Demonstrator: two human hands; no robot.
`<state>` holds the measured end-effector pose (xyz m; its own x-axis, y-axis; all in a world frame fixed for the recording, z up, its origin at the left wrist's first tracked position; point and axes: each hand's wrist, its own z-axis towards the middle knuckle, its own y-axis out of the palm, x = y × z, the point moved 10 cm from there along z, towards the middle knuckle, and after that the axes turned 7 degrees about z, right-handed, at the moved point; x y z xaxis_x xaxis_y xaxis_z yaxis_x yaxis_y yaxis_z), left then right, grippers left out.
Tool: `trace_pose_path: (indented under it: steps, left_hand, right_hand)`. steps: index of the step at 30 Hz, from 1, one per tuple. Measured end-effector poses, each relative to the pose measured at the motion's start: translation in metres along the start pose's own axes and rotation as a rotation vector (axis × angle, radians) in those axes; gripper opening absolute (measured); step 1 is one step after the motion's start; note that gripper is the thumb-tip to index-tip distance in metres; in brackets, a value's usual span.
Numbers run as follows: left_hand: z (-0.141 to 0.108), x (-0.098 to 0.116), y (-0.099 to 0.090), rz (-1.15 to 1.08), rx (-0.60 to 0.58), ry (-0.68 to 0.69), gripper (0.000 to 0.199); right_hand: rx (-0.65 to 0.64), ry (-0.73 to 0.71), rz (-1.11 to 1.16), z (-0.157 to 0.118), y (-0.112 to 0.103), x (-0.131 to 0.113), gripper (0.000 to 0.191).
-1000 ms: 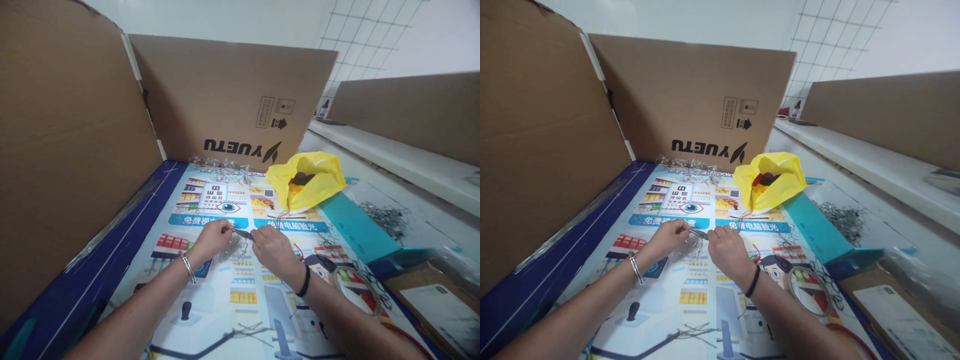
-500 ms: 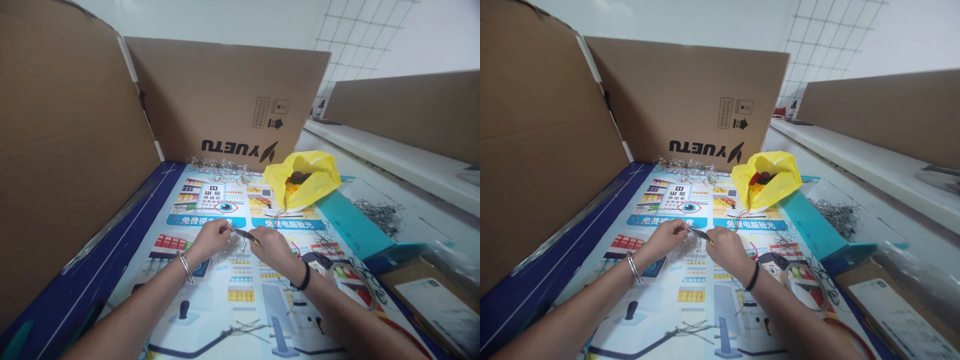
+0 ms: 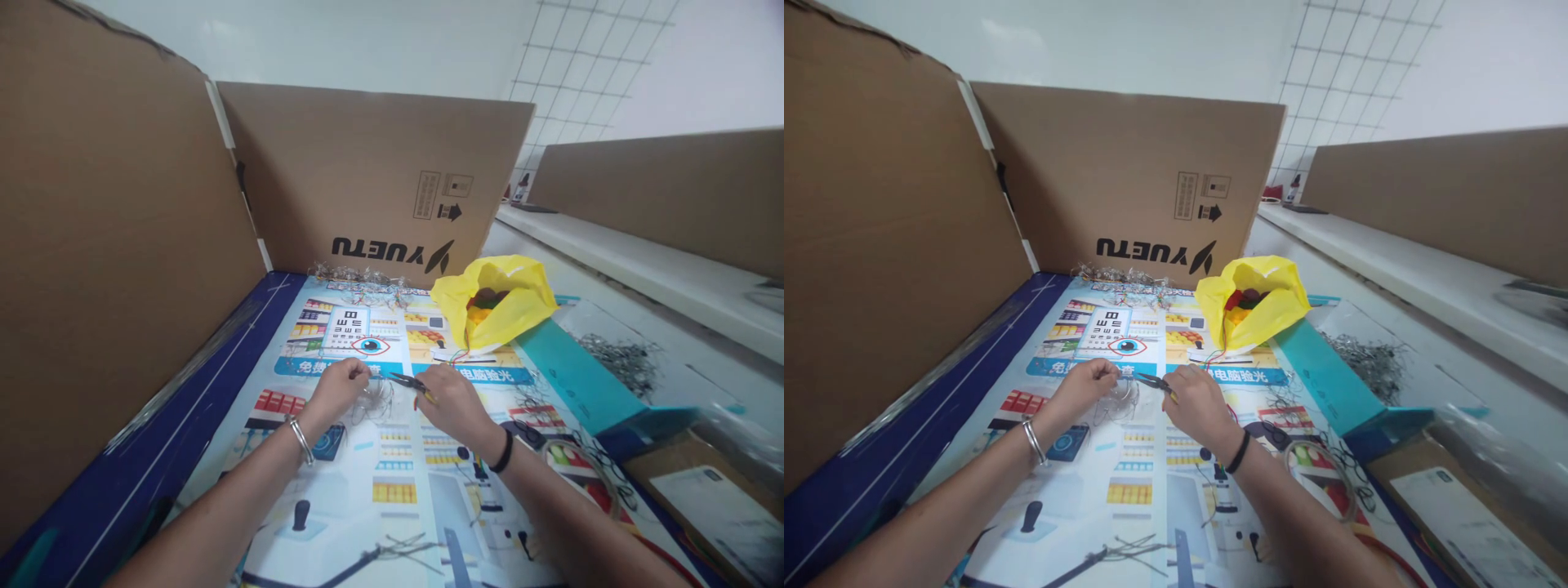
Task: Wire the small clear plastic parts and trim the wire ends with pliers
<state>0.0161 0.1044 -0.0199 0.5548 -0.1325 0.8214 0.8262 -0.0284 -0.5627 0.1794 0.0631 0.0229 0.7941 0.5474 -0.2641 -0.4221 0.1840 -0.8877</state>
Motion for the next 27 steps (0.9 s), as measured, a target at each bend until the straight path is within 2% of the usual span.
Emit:
trace_pose_path:
  steps: [5, 10, 14, 17, 22, 25, 27]
  left_hand:
    - [-0.001, 0.001, -0.003, -0.013, 0.011, -0.014, 0.011]
    - [-0.003, 0.008, -0.002, -0.051, -0.020, -0.012, 0.010]
    - [-0.005, 0.011, 0.000, -0.028, -0.044, -0.007, 0.010]
    - [-0.006, 0.015, 0.004, 0.021, -0.060, 0.020, 0.011]
    - [-0.010, 0.027, 0.009, 0.126, -0.083, 0.100, 0.012]
    - [-0.013, 0.031, 0.010, 0.155, -0.088, 0.126, 0.013]
    - [-0.015, 0.033, 0.011, 0.174, -0.087, 0.133, 0.013]
  right_hand:
    - [-0.108, 0.140, 0.138, 0.001, 0.007, 0.012, 0.013]
    - [-0.138, 0.121, -0.092, 0.002, 0.005, 0.012, 0.017]
    - [-0.130, 0.043, -0.203, 0.003, 0.002, 0.004, 0.024]
    - [-0.091, -0.026, -0.105, 0.005, -0.004, -0.006, 0.024]
    - [-0.022, -0.084, 0.255, 0.009, -0.014, -0.027, 0.018]
    - [-0.064, -0.075, 0.284, 0.012, -0.008, -0.039, 0.031]
    - [-0.108, -0.062, 0.254, 0.013, -0.003, -0.045, 0.033]
